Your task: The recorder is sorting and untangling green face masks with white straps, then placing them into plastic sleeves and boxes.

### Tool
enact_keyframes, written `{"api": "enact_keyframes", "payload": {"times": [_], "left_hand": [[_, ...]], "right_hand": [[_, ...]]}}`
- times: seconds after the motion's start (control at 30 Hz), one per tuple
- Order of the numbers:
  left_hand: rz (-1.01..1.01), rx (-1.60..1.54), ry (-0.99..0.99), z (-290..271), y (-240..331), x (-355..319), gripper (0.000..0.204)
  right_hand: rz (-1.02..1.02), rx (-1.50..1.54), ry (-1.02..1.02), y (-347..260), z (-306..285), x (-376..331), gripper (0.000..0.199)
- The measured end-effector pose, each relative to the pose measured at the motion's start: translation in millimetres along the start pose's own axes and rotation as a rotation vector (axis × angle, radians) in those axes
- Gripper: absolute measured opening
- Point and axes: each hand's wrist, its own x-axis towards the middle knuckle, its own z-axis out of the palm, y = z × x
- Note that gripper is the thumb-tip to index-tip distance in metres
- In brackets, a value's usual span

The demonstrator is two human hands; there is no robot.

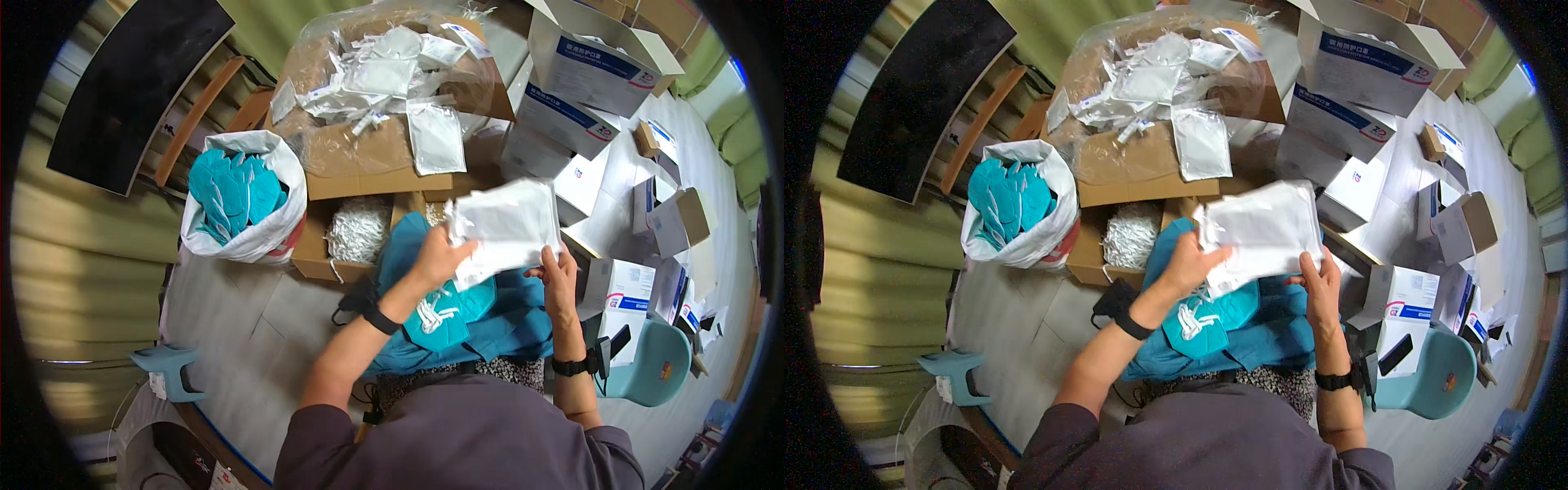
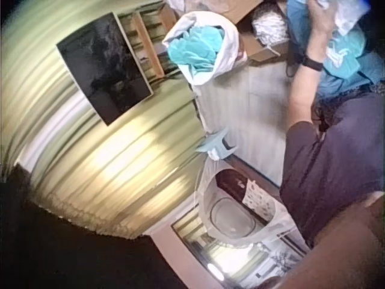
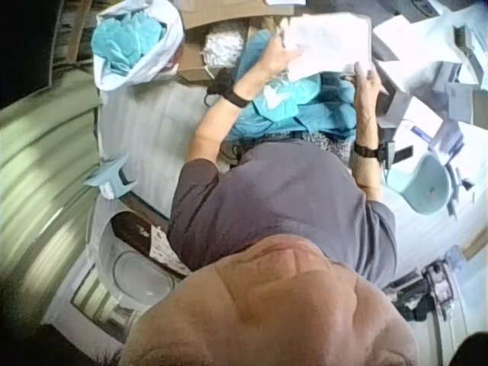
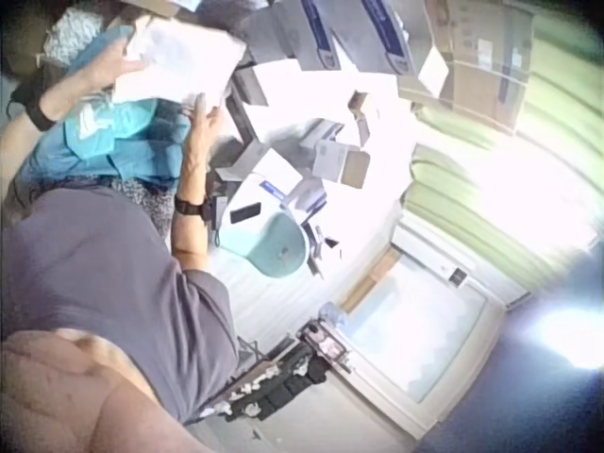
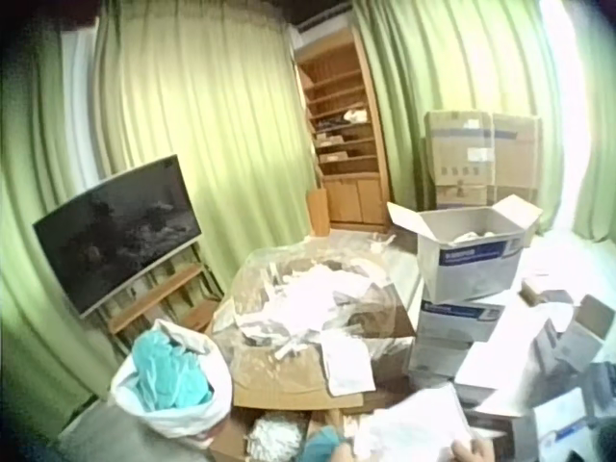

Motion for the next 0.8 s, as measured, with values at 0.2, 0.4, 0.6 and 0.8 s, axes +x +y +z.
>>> {"api": "enact_keyframes", "payload": {"times": [0.2, 0.4, 0.6, 0.8], "left_hand": [[0.031, -0.191, 0.343, -81.2, 47.2, 115.1, 0.027], [0.062, 0.187, 0.508, -132.5, -41.8, 224.7, 0.033], [0.074, 0.391, 0.465, -119.5, -37.8, 248.8, 0.044], [0.74, 0.388, 0.711, -150.3, 83.8, 258.9, 0.037]], "right_hand": [[0.106, -0.07, 0.022, 19.8, -21.7, 5.3, 0.038], [0.195, -0.076, -0.002, 47.5, -19.3, 0.1, 0.029], [0.25, -0.138, 0.032, 58.9, -21.1, 0.3, 0.026], [0.252, -0.136, 0.084, 61.0, -15.0, 5.8, 0.02]]}}
